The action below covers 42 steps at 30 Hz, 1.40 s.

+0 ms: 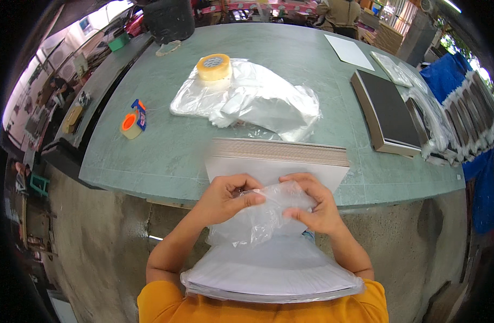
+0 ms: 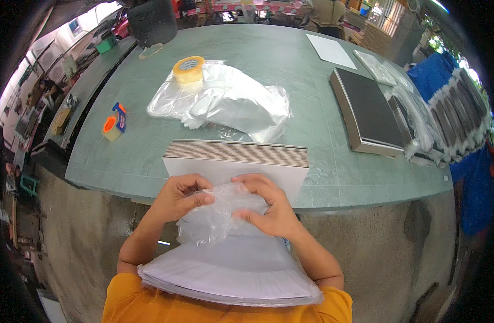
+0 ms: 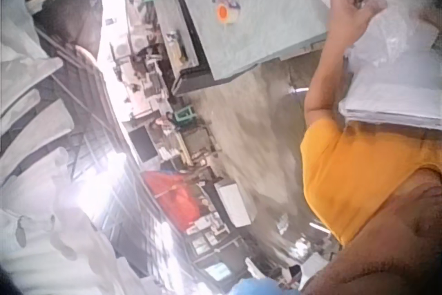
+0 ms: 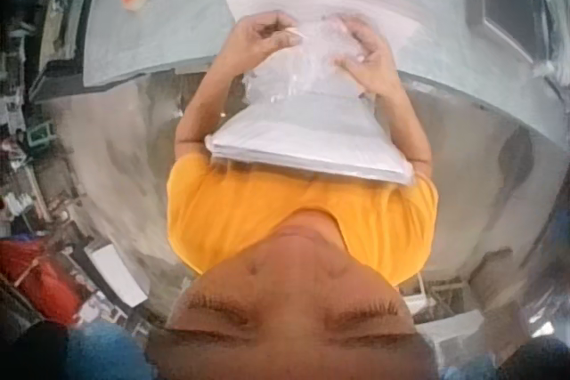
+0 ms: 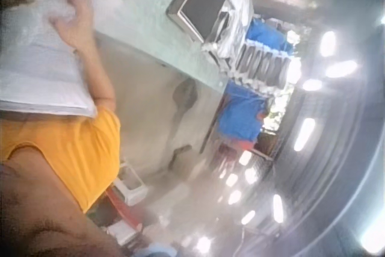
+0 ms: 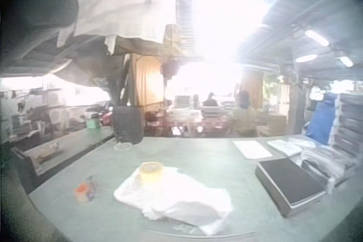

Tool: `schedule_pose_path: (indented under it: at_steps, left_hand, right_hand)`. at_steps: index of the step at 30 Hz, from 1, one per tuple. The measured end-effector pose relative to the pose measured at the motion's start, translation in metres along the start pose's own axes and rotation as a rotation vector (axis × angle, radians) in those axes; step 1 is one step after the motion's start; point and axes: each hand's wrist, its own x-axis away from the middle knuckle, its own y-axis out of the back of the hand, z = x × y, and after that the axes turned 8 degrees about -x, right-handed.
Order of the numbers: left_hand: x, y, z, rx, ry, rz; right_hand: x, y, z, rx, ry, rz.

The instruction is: The person places a plastic sheet onto a stack of paper items, then gathers the corners of the plastic to wrap it around the stack.

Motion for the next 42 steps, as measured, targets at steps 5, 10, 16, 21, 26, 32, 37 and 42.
schedule_pose_path:
  at_steps: [5, 10, 16, 21, 26, 32, 37, 42]
  left_hand:
    - [-0.006, -0.002, -0.005, -0.173, -0.136, -0.238]
    - [-0.003, 0.001, -0.02, -0.2, -0.068, -0.272]
    - [-0.01, -0.004, -0.031, -0.611, -0.373, -0.474]
    - [0.002, -0.022, -0.062, -0.472, -0.198, 0.019]
    - [0.005, -0.014, -0.02, -0.363, -0.129, -0.119]
    - [0.007, 0.082, -0.026, -0.868, -0.372, -1.32]
    - [0.019, -0.03, -0.035, -0.887, -0.472, 0.031]
    - [0.034, -0.033, -0.035, -0.162, -0.136, -0.314]
  right_hand:
    - [0.018, 0.01, 0.006, -0.251, -0.43, 0.044]
    - [0.013, 0.0, 0.013, -0.208, -0.263, 0.057]
    - [0.004, 0.023, 0.029, 0.196, -0.301, 0.175]
    - [0.001, -0.003, 0.025, -0.568, -0.522, 0.056]
    - [0.0, 0.009, 0.012, -0.701, -0.534, 0.06]
    - [0.008, 0.014, 0.027, -0.494, -0.425, 0.109]
    - [-0.006, -0.002, 0.057, -0.128, 0.248, -0.02]
    - [-0.012, 0.005, 0.064, 0.109, 0.435, -0.009]
